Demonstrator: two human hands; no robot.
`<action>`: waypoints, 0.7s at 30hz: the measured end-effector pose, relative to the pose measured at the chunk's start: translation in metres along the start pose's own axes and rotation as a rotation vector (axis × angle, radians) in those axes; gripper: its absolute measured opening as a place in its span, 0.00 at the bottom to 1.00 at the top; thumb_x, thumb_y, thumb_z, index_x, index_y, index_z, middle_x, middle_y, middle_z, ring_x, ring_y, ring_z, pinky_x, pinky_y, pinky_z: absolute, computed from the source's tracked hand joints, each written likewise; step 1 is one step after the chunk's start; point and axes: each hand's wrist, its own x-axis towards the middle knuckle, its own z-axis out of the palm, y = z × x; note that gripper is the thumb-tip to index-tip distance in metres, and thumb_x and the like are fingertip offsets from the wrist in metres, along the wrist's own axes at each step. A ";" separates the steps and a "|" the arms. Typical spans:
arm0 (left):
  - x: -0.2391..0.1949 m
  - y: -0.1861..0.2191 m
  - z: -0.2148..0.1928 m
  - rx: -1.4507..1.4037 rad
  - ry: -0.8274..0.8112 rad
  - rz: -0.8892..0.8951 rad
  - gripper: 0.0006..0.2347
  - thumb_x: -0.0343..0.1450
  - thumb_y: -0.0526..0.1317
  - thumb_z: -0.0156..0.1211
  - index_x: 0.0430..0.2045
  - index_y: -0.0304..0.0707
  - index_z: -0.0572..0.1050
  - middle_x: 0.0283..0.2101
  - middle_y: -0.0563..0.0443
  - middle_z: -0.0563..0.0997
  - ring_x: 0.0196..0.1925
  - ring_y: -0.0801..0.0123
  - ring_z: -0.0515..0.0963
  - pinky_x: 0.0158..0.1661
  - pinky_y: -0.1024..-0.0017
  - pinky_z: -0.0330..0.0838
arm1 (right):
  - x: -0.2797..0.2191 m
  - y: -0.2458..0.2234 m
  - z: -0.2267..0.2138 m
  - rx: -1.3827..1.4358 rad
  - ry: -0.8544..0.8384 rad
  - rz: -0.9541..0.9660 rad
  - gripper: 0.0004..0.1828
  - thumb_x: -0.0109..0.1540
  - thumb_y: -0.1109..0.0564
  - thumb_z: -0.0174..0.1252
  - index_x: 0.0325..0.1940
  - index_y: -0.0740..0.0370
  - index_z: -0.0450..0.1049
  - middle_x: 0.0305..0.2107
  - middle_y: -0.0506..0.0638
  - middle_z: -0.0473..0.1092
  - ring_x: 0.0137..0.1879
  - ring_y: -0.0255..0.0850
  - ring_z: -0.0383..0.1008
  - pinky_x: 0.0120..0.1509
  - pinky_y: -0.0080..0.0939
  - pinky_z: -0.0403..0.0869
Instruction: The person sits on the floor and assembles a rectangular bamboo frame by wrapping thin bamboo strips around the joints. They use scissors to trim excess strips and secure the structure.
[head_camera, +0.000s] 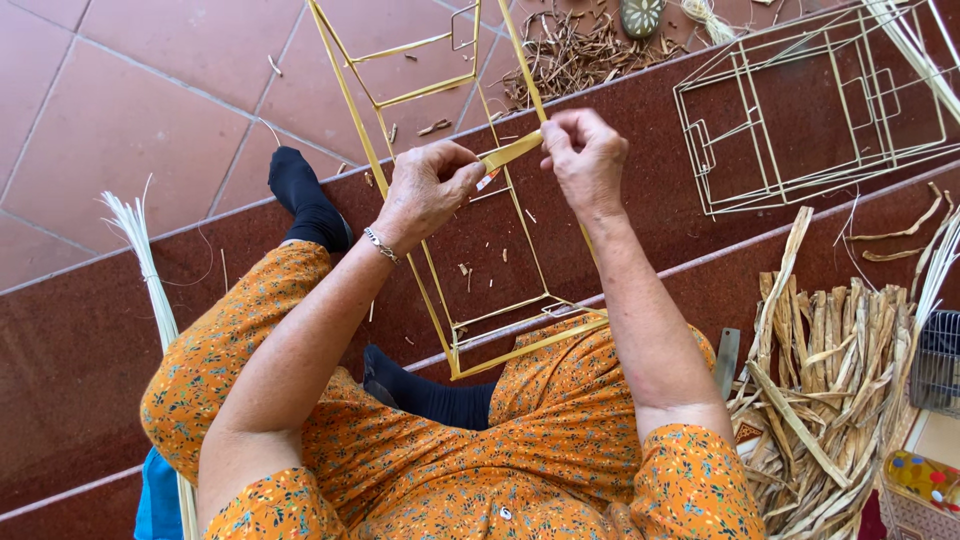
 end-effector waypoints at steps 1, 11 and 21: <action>-0.001 -0.001 0.000 0.008 0.008 0.014 0.08 0.71 0.39 0.66 0.35 0.31 0.83 0.29 0.50 0.86 0.30 0.79 0.83 0.31 0.78 0.78 | -0.001 0.001 0.002 -0.023 0.001 0.000 0.07 0.69 0.58 0.60 0.41 0.65 0.78 0.28 0.50 0.78 0.31 0.32 0.81 0.29 0.32 0.79; -0.004 0.017 -0.026 -0.319 -0.149 -0.153 0.09 0.73 0.38 0.61 0.39 0.29 0.81 0.29 0.49 0.84 0.27 0.78 0.83 0.28 0.79 0.79 | 0.003 0.014 0.007 -0.117 -0.080 0.158 0.13 0.69 0.53 0.59 0.34 0.65 0.74 0.18 0.46 0.72 0.20 0.30 0.73 0.20 0.32 0.74; -0.025 0.059 -0.106 -0.092 -0.184 -0.265 0.09 0.69 0.38 0.68 0.33 0.27 0.82 0.25 0.48 0.83 0.23 0.75 0.81 0.22 0.77 0.75 | 0.005 0.013 0.003 0.074 -0.127 0.324 0.13 0.69 0.53 0.59 0.35 0.65 0.74 0.20 0.47 0.73 0.21 0.31 0.74 0.21 0.32 0.74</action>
